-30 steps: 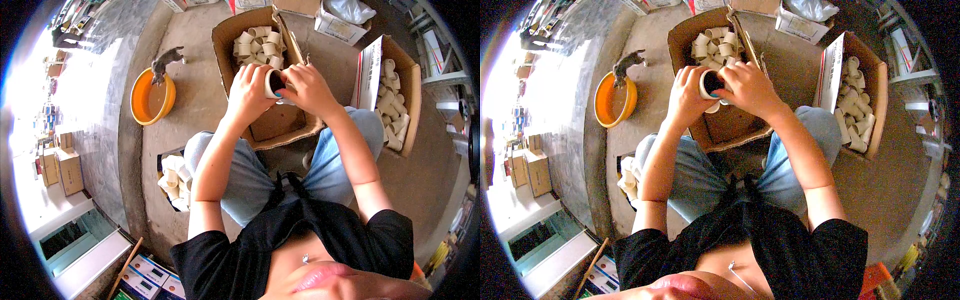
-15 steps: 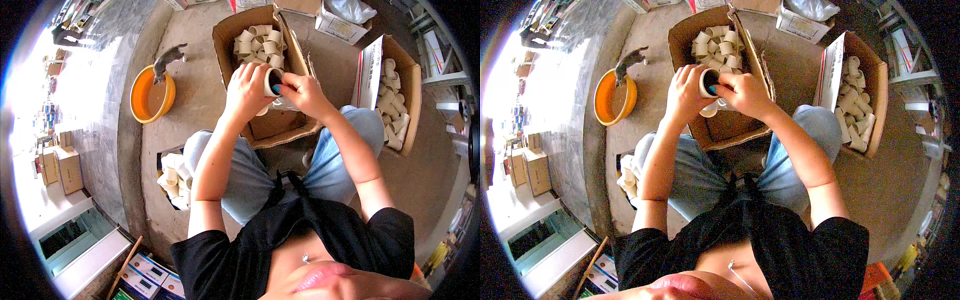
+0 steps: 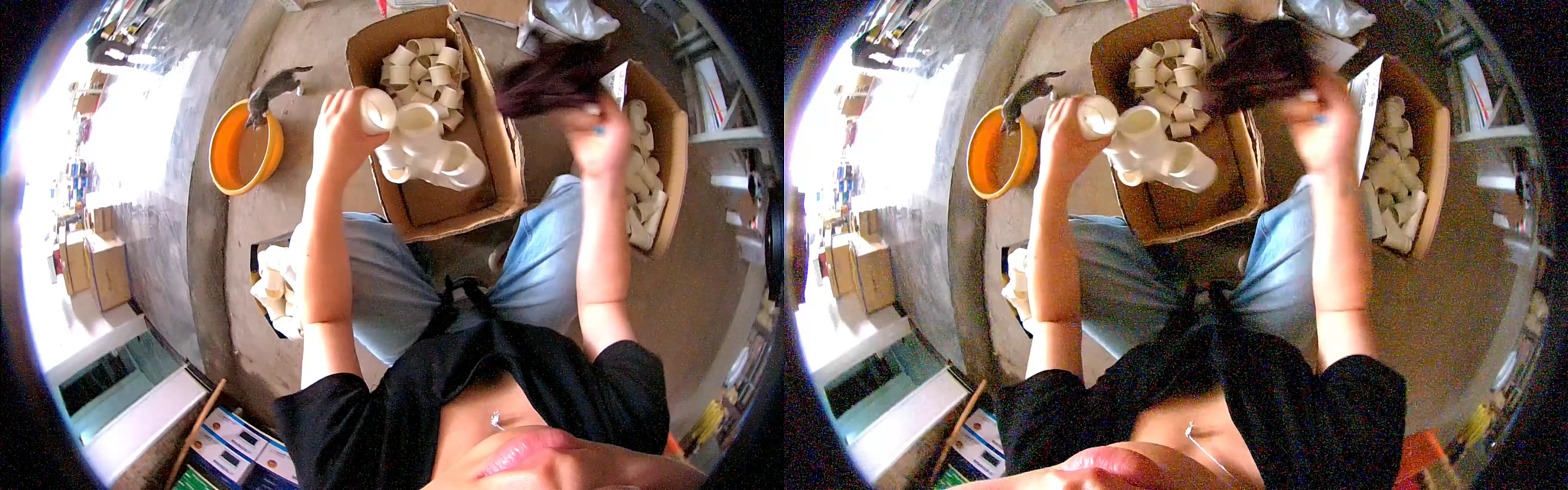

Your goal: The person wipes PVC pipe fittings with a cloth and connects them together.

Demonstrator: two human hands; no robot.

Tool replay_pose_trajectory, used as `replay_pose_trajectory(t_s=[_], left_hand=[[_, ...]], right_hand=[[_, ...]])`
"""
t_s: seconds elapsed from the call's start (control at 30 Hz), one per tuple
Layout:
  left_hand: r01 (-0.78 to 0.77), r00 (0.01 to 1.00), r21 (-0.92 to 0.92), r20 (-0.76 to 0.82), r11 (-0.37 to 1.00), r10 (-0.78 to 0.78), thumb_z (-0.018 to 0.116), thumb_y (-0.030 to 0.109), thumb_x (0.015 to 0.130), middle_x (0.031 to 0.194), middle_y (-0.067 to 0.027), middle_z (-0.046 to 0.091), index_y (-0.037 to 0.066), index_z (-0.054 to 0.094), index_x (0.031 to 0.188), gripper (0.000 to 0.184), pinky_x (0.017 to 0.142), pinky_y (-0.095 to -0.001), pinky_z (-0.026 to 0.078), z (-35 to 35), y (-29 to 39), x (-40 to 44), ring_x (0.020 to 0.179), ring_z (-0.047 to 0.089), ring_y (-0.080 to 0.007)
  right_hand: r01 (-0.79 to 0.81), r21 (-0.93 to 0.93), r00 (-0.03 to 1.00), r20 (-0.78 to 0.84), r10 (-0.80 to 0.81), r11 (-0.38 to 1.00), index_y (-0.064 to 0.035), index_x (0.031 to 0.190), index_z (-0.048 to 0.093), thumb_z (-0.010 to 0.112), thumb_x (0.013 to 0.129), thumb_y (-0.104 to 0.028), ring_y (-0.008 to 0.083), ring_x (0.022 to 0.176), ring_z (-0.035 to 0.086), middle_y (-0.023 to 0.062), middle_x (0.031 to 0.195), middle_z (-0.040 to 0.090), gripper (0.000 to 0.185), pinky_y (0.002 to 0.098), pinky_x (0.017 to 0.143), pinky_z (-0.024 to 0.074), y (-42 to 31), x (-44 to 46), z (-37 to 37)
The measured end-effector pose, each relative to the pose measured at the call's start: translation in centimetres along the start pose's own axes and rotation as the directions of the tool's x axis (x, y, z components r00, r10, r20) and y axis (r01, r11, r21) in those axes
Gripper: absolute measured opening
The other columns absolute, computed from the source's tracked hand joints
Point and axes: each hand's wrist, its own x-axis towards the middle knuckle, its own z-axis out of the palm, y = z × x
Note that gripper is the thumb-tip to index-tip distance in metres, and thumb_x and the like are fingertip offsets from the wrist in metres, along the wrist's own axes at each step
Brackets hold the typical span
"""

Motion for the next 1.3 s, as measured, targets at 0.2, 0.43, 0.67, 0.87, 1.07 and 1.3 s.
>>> replay_pose_trajectory(t_s=[0.2,0.43,0.67,0.87,1.07,1.3], left_hand=[[-0.042,0.984,-0.047,-0.174,0.998,0.033,0.074,0.010,0.051,0.096,-0.0106,0.055,0.008,0.053,0.102,0.055,0.083,-0.0397,0.040,-0.5,1.7,0.2,0.094,0.050,-0.0313],[0.051,0.976,-0.316,-0.185,0.947,-0.115,0.077,0.010,0.053,0.096,-0.0107,0.055,0.006,0.052,0.103,0.056,0.079,-0.0388,0.044,0.5,1.9,0.5,0.092,0.053,-0.0295],[0.195,0.969,-0.671,0.017,0.716,-0.247,0.079,0.010,0.056,0.098,-0.0094,0.056,0.003,0.050,0.106,0.058,0.084,-0.0315,0.046,1.8,3.1,-0.2,0.091,0.057,-0.0166],[0.302,0.948,-0.686,0.141,0.662,-0.286,0.074,0.002,0.062,0.096,-0.0059,0.060,0.002,0.052,0.106,0.049,0.082,-0.0290,0.046,1.4,3.9,-0.1,0.089,0.057,-0.0135],[0.490,0.829,-0.777,0.274,0.395,-0.488,0.071,0.011,0.069,0.090,-0.0084,0.062,-0.002,0.057,0.100,0.036,0.074,-0.0271,0.047,1.4,4.0,-0.1,0.081,0.059,-0.0144],[0.507,0.835,-0.753,0.308,0.420,-0.455,0.073,0.017,0.070,0.091,-0.0094,0.063,-0.002,0.057,0.100,0.039,0.072,-0.0273,0.047,2.3,3.8,-0.3,0.080,0.059,-0.0146]], right_hand=[[0.444,-0.883,0.884,0.404,-0.236,0.153,-0.0038,0.090,0.062,0.055,0.076,0.006,0.0128,0.076,0.055,0.0045,0.081,0.060,0.018,0.0264,0.071,0.0452,3.7,0.6,-2.7],[0.095,-0.607,0.991,0.132,-0.017,0.789,-0.0049,0.085,0.062,0.054,0.078,-0.021,0.0125,0.072,0.055,0.0034,0.079,0.061,0.019,0.0272,0.068,0.0436,4.9,0.8,-0.6],[-0.122,-0.403,0.992,-0.040,0.116,0.907,-0.0052,0.088,0.058,0.054,0.079,-0.026,0.0116,0.070,0.053,0.0010,0.079,0.057,0.023,0.0265,0.062,0.0417,7.1,0.7,-0.1],[0.098,-0.552,0.971,0.235,0.041,0.828,-0.0065,0.102,0.048,0.055,0.081,-0.037,0.0116,0.089,0.050,0.0035,0.093,0.053,0.038,0.0261,0.078,0.0393,8.6,0.6,0.6],[0.654,-0.631,0.725,0.680,-0.108,0.418,-0.0013,0.131,0.023,0.076,0.064,-0.020,0.0296,0.121,0.035,0.0196,0.129,0.035,0.087,0.0360,0.103,0.0245,9.2,-0.8,1.8],[0.619,-0.722,0.776,0.622,-0.101,0.308,-0.0031,0.132,0.023,0.078,0.059,-0.021,0.0312,0.124,0.033,0.0215,0.132,0.034,0.093,0.0355,0.103,0.0247,10.4,-0.3,1.7]])
